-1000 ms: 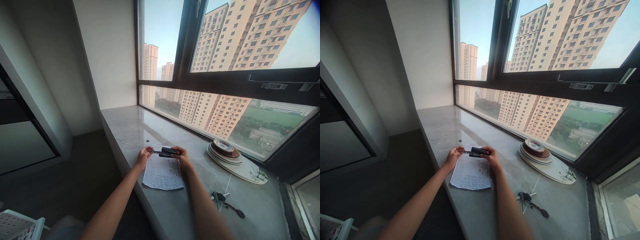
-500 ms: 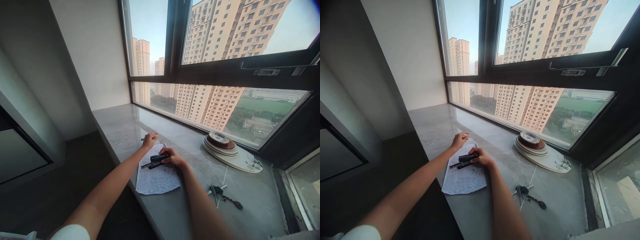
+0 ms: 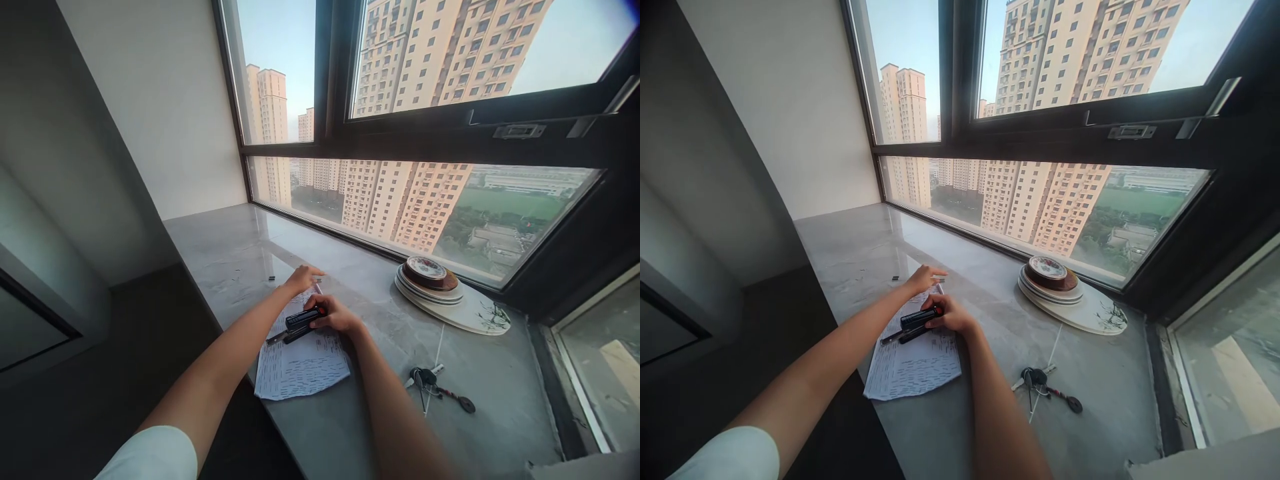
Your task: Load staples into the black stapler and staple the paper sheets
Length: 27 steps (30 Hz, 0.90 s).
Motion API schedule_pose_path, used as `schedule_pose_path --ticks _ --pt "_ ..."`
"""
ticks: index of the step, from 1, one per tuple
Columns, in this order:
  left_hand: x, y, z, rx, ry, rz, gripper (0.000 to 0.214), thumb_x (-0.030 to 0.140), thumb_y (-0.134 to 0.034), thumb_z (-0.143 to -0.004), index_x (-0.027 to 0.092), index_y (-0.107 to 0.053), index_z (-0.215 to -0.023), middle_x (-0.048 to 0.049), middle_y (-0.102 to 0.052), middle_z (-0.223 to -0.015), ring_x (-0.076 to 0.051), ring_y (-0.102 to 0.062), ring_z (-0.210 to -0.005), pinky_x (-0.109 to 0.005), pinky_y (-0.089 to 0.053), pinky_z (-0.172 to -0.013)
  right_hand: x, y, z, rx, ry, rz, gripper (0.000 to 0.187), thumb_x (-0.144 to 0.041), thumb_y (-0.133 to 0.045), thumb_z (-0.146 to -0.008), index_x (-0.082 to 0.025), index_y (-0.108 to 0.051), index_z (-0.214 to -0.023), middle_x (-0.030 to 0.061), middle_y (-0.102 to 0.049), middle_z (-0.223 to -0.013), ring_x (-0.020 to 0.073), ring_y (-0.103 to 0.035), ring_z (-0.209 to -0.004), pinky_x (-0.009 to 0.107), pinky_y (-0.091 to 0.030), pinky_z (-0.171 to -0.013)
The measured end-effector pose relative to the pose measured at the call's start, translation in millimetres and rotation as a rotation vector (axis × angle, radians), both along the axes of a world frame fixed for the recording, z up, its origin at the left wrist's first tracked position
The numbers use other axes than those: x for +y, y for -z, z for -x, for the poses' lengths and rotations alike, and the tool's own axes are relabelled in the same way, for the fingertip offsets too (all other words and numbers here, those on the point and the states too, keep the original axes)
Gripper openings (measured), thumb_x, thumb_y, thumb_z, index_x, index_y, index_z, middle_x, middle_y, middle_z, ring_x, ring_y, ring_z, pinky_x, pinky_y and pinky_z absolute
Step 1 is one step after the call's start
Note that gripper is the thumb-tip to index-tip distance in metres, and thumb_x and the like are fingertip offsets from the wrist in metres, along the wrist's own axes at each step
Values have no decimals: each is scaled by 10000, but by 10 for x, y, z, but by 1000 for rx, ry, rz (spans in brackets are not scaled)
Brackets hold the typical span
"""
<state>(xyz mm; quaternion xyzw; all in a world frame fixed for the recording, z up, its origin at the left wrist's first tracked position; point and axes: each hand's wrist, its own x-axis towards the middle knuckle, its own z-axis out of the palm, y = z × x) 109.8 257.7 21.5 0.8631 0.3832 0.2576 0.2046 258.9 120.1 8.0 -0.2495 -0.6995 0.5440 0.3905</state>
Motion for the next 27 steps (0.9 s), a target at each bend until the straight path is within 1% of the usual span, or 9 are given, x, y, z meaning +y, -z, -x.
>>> schedule_pose_path --ticks 3,6,9,11,13,16,19,22,27 --pt "19 -22 324 -7 -165 -80 430 55 -510 -875 217 -691 -1230 -50 -699 -1239 -194 -628 -1188 -325 -451 -1073 -5 -21 0 -31 20 -62 412 -336 -873 -604 -173 -653 -912 -7 -585 -830 146 -495 -738 246 -382 -663" --pt "13 29 753 30 -311 -116 438 46 -508 -861 174 -675 -1245 -101 -643 -1324 -231 -563 -1276 -381 -390 -1129 -2 -23 2 -42 49 -101 409 -339 -867 -613 -175 -648 -917 -1 -587 -851 158 -498 -772 254 -378 -685" --pt "-53 144 1112 87 -362 -102 375 75 -553 -843 194 -719 -1158 -83 -668 -1287 -224 -573 -1265 -371 -404 -1115 3 -8 1 -40 54 -100 413 -339 -867 -620 -182 -641 -928 1 -586 -868 165 -504 -790 262 -384 -701" --pt "-120 226 1255 105 -380 -104 352 90 -539 -864 228 -734 -1122 -50 -699 -1238 -195 -604 -1220 -336 -429 -1086 3 4 -3 -41 42 -93 407 -340 -860 -636 -186 -638 -941 1 -586 -876 167 -508 -792 267 -387 -710" --pt "-185 293 1333 104 -418 -124 367 87 -524 -878 240 -726 -1145 -43 -698 -1240 -184 -620 -1190 -316 -443 -1063 1 15 -8 -49 36 -89 398 -340 -852 -654 -190 -637 -955 2 -589 -886 171 -515 -799 272 -389 -720" --pt "-252 357 1393 95 -505 -166 376 74 -549 -867 196 -706 -1186 -95 -641 -1324 -218 -585 -1232 -334 -426 -1069 0 35 -14 -52 43 -86 388 -328 -846 -668 -195 -635 -964 5 -594 -898 177 -524 -814 277 -392 -735" --pt "-280 389 1437 104 -561 -181 310 54 -544 -869 149 -733 -1095 -137 -653 -1284 -243 -595 -1205 -354 -437 -1044 4 55 -11 -41 37 -68 387 -315 -845 -671 -197 -631 -970 4 -594 -900 173 -524 -808 273 -389 -728" --pt "-298 400 1453 114 -565 -188 289 34 -527 -877 155 -741 -1030 -113 -709 -1150 -221 -637 -1107 -330 -468 -986 10 67 -6 -33 28 -56 389 -312 -846 -669 -193 -628 -969 1 -590 -890 168 -521 -794 268 -384 -715" --pt "-334 390 1414 116 -540 -238 286 56 -527 -891 162 -711 -1083 -110 -679 -1190 -224 -604 -1130 -324 -453 -988 15 61 -3 -27 25 -60 402 -336 -850 -657 -187 -623 -954 3 -590 -880 168 -517 -796 266 -385 -708"
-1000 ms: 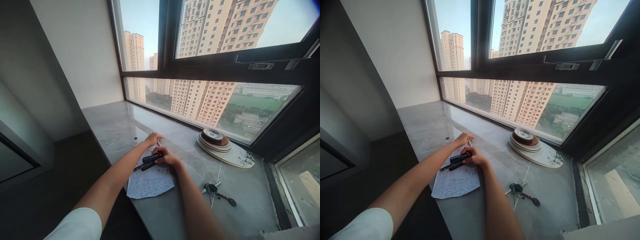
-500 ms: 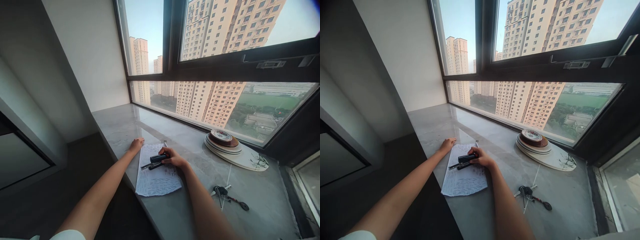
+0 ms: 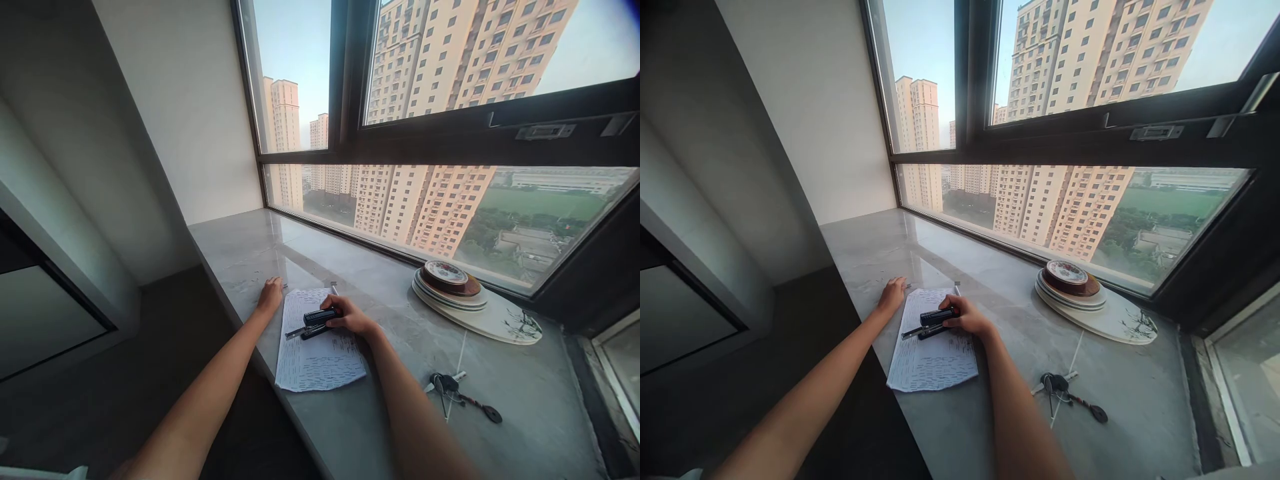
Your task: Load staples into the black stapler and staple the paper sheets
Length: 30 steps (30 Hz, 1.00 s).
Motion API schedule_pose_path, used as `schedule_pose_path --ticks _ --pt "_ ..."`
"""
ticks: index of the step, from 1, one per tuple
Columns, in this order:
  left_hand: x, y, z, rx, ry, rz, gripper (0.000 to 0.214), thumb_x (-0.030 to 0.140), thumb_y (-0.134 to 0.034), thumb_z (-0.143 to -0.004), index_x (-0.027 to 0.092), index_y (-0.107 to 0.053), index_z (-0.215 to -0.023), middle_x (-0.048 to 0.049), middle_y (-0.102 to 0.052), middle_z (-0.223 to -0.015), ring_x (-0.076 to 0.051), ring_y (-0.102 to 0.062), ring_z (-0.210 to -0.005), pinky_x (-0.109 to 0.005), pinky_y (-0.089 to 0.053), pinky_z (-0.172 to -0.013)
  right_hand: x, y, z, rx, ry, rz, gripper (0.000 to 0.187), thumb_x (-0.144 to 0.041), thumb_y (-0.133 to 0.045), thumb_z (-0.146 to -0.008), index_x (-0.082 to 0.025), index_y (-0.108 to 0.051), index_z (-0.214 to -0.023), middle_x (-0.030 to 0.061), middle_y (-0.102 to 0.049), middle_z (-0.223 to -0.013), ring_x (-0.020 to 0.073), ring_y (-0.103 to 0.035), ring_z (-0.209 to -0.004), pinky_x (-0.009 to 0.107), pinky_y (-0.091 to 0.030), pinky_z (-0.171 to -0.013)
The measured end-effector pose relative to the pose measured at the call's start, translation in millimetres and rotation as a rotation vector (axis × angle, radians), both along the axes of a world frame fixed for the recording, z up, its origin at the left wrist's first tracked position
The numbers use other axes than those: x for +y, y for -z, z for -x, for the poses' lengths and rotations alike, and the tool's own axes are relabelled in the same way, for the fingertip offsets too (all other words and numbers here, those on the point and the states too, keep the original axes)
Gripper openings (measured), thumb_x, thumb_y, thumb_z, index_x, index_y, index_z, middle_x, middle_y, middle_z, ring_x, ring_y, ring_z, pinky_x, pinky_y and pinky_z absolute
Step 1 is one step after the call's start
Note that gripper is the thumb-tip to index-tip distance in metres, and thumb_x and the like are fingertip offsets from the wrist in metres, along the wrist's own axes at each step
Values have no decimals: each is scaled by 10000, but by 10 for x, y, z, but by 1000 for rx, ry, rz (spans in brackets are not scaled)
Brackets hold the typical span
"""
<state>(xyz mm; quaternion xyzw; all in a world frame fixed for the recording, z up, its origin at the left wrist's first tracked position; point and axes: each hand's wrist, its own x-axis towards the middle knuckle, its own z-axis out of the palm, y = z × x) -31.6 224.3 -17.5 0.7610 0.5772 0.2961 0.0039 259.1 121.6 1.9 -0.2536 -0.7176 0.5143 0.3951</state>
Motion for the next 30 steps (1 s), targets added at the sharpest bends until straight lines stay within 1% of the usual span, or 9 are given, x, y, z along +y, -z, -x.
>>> schedule_pose_path --ticks 4,6,8,12,17,20,23,27,30 --pt "-43 -22 -19 14 43 -2 195 108 -543 -899 183 -723 -908 -75 -707 -1026 -222 -629 -1016 -312 -476 -922 -9 -13 1 -22 15 -4 417 -363 -848 -653 -189 -623 -958 3 -588 -875 168 -511 -784 263 -385 -693" --pt "-86 -46 -23 7 40 -11 198 111 -526 -906 186 -706 -874 -77 -702 -955 -228 -634 -972 -315 -486 -884 -16 -21 2 -28 23 -15 412 -367 -846 -654 -191 -626 -955 3 -588 -877 169 -511 -784 266 -386 -695" --pt "-155 -80 -31 -14 21 -36 213 122 -482 -933 179 -687 -923 -92 -693 -949 -238 -633 -963 -327 -490 -862 -21 -31 2 -26 28 -28 403 -364 -843 -657 -193 -629 -952 4 -588 -882 172 -513 -793 270 -388 -706" --pt "-367 -153 -63 -73 -5 -108 291 123 -372 -978 163 -614 -1136 -117 -670 -1047 -235 -621 -1007 -345 -489 -886 -29 -52 9 -30 31 -33 408 -366 -846 -647 -195 -630 -948 2 -588 -881 176 -519 -800 280 -397 -724" --pt "-684 -194 -105 -230 103 -192 275 180 -391 -987 196 -645 -1092 -83 -682 -1028 -215 -631 -990 -328 -498 -892 -30 -59 19 27 51 -29 391 -329 -852 -634 -190 -635 -929 20 -608 -925 194 -548 -849 300 -419 -770" --pt "-852 -198 -131 -433 37 -173 264 253 -426 -992 184 -658 -1098 -69 -709 -992 -196 -660 -894 -304 -516 -832 -17 -45 11 106 140 -35 383 -300 -850 -627 -195 -634 -925 25 -616 -947 202 -562 -868 306 -427 -784" --pt "-961 -202 -176 -513 38 -120 244 282 -496 -969 185 -663 -1118 -62 -725 -1020 -196 -673 -903 -297 -520 -829 9 -17 -4 158 271 -41 376 -266 -835 -622 -204 -622 -926 21 -618 -963 205 -568 -885 310 -431 -797" --pt "-1009 -203 -246 -445 177 -78 232 253 -469 -987 203 -658 -1111 -48 -722 -1001 -192 -672 -894 -306 -514 -832 45 29 -7 97 384 -31 343 -230 -804 -621 -201 -617 -907 13 -625 -945 205 -569 -876 318 -430 -800" --pt "-1028 -210 -292 -254 234 -116 197 249 -473 -998 210 -652 -1071 -52 -700 -1004 -214 -638 -963 -340 -478 -871 55 43 5 22 433 -42 327 -223 -777 -635 -197 -614 -918 8 -627 -929 200 -565 -850 326 -426 -795"
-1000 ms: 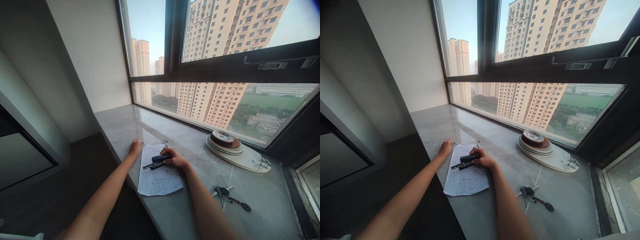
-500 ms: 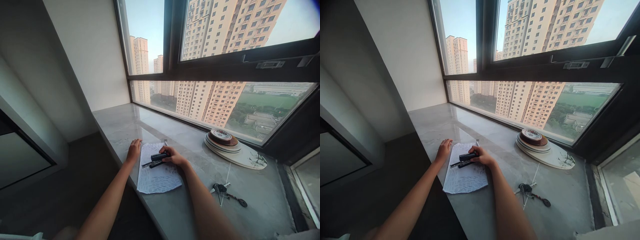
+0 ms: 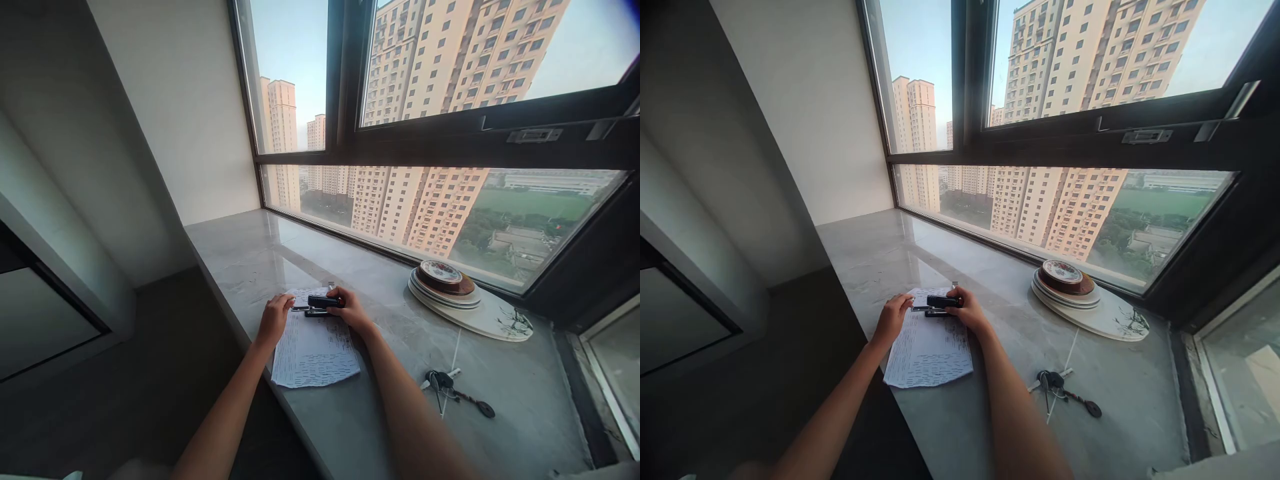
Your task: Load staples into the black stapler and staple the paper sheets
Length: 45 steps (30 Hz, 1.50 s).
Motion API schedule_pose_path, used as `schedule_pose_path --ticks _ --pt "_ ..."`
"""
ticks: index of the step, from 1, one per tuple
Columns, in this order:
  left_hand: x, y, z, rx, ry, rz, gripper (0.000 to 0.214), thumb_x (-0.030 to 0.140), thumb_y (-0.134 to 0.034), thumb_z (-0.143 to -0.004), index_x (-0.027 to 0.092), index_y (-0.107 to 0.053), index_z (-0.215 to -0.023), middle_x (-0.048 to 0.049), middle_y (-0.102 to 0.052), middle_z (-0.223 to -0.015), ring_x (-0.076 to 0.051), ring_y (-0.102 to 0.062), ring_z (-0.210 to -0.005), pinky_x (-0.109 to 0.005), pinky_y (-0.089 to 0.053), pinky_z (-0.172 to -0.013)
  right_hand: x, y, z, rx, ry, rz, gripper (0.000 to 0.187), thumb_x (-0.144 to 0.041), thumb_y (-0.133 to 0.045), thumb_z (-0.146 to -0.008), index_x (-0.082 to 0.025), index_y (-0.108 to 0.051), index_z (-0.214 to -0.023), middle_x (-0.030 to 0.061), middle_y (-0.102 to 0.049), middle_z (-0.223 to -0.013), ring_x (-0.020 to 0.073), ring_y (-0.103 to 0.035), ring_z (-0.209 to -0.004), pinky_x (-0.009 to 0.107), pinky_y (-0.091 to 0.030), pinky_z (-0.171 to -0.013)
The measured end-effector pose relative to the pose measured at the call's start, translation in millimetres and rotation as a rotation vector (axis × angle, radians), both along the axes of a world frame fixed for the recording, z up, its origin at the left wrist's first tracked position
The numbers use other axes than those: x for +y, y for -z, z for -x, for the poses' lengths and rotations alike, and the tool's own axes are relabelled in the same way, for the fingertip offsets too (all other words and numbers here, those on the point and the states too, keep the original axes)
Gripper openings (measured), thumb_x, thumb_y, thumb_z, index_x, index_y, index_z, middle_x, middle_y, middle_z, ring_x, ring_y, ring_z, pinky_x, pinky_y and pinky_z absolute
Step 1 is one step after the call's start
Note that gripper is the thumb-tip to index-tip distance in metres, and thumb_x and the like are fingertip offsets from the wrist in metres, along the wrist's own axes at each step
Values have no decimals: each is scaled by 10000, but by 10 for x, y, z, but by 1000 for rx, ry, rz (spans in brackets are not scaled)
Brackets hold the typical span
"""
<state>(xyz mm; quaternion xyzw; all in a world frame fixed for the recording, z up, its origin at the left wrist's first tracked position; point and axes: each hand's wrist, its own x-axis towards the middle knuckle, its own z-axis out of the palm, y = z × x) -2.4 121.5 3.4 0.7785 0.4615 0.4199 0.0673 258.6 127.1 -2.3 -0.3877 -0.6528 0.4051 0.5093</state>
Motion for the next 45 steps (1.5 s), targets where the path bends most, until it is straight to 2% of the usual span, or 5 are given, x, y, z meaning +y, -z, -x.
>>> schedule_pose_path --ticks 6,26,38,42,45 --pt "-55 -41 -70 255 39 -72 153 222 -518 -986 218 -653 -1058 -60 -645 -1049 -219 -575 -1011 -357 -435 -890 -45 -66 22 -42 -20 -63 300 -256 -759 -672 -201 -608 -925 13 -625 -918 206 -567 -854 332 -443 -783" --pt "-61 -40 -50 344 86 -1 168 269 -607 -947 267 -715 -1075 -45 -672 -1049 -219 -596 -1040 -370 -411 -896 -82 -116 13 -47 -7 -134 294 -307 -777 -707 -202 -647 -948 35 -651 -948 228 -590 -897 353 -449 -816" --pt "-31 15 -13 162 134 -31 291 181 -511 -987 256 -680 -1211 -54 -697 -1068 -201 -610 -1047 -355 -422 -906 -66 -108 -83 139 123 -29 292 -291 -782 -689 -195 -688 -948 43 -684 -948 226 -608 -859 374 -458 -823" --pt "-53 -14 13 23 194 13 292 242 -645 -922 270 -688 -1210 -31 -738 -1016 -211 -644 -1020 -369 -424 -969 -91 -127 -94 235 62 17 319 -284 -828 -632 -198 -692 -908 42 -690 -948 232 -619 -867 373 -475 -818" --pt "-52 -59 -2 -29 190 124 532 295 -787 -804 287 -621 -1310 -8 -755 -1018 -234 -636 -1074 -404 -386 -1056 -82 -137 -69 225 -76 47 378 -304 -871 -590 -196 -689 -903 42 -689 -960 229 -629 -866 362 -495 -799"
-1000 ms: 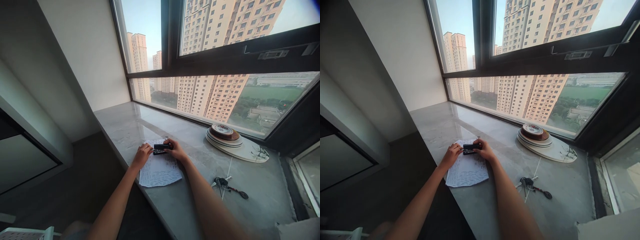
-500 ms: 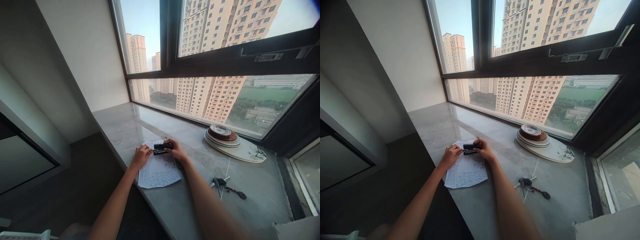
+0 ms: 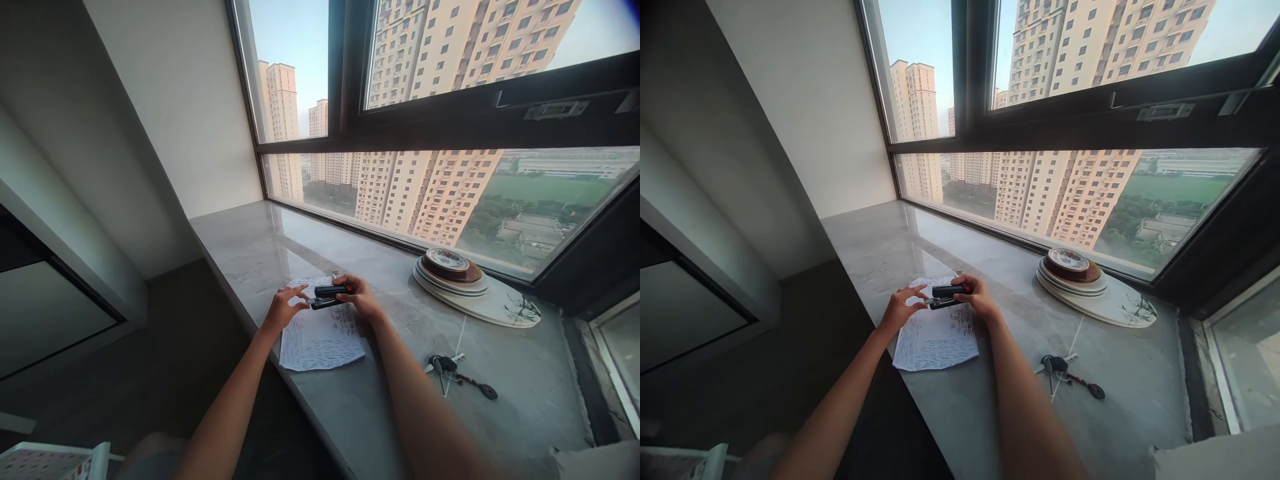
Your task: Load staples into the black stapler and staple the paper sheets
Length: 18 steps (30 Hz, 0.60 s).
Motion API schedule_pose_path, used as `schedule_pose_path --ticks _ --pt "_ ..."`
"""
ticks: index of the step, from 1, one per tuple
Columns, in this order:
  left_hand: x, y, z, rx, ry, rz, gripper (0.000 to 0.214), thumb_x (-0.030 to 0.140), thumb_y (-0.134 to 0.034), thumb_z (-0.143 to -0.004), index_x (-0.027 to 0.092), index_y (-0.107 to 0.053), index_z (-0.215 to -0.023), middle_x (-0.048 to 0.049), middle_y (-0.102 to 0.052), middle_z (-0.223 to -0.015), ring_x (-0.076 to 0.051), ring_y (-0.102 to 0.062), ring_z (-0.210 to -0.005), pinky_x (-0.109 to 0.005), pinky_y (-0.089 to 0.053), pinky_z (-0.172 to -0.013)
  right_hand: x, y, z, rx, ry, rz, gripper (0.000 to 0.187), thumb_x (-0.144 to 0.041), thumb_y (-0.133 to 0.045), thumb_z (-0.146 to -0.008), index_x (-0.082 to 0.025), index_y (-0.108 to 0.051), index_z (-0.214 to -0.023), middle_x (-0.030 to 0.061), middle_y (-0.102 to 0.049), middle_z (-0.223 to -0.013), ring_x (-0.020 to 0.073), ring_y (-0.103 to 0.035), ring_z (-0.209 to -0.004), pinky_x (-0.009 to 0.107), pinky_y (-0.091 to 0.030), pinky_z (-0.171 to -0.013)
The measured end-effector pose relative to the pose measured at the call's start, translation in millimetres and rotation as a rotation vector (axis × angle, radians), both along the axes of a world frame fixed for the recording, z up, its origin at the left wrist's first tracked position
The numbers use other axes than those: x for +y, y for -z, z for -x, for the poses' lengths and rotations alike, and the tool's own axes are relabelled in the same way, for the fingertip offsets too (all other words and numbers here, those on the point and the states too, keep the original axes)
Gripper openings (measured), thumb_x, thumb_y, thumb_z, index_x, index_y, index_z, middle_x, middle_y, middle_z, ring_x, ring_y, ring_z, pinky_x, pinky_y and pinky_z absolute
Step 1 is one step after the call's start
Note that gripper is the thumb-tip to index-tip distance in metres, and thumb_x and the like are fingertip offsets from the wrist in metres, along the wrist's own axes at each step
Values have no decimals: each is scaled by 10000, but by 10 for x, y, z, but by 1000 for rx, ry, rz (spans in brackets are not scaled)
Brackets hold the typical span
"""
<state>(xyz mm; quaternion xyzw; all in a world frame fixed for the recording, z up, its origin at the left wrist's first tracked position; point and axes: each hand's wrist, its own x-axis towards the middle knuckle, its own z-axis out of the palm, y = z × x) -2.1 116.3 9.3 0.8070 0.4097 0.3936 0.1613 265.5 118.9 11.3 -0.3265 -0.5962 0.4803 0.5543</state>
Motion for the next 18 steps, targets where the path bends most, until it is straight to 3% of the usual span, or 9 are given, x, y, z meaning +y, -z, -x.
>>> schedule_pose_path --ticks 3,5,10,13,18 --pt "-37 -62 -52 60 21 83 710 310 -879 -683 319 -594 -1333 16 -743 -1097 -228 -622 -1095 -388 -378 -1068 -24 -22 43 -78 -149 10 424 -363 -895 -571 -194 -700 -907 49 -692 -952 224 -639 -841 353 -513 -771" --pt "-108 -100 -92 100 58 90 704 291 -893 -661 297 -618 -1309 4 -742 -1088 -218 -632 -1059 -361 -382 -1047 -88 -32 55 -152 -178 -2 430 -397 -899 -573 -204 -713 -909 54 -698 -918 232 -644 -829 369 -521 -778" --pt "-144 -67 -83 144 142 37 522 283 -783 -804 259 -632 -1303 -33 -726 -1093 -202 -613 -1087 -320 -373 -1016 -113 38 13 -339 -25 -20 463 -515 -904 -556 -296 -744 -931 109 -701 -1051 298 -659 -950 448 -512 -866" --pt "-80 19 -42 213 110 7 409 303 -716 -866 218 -648 -1260 -50 -706 -1110 -224 -595 -1107 -345 -361 -1010 -86 80 30 -456 45 7 532 -640 -869 -549 -335 -734 -963 151 -690 -1108 303 -645 -998 489 -473 -903" --pt "-91 94 -59 266 142 -56 215 318 -632 -922 203 -699 -1091 -79 -682 -1083 -264 -602 -1097 -365 -412 -912 -230 -7 146 -544 179 -23 592 -776 -805 -488 -373 -758 -920 167 -723 -1020 294 -671 -864 511 -500 -690"
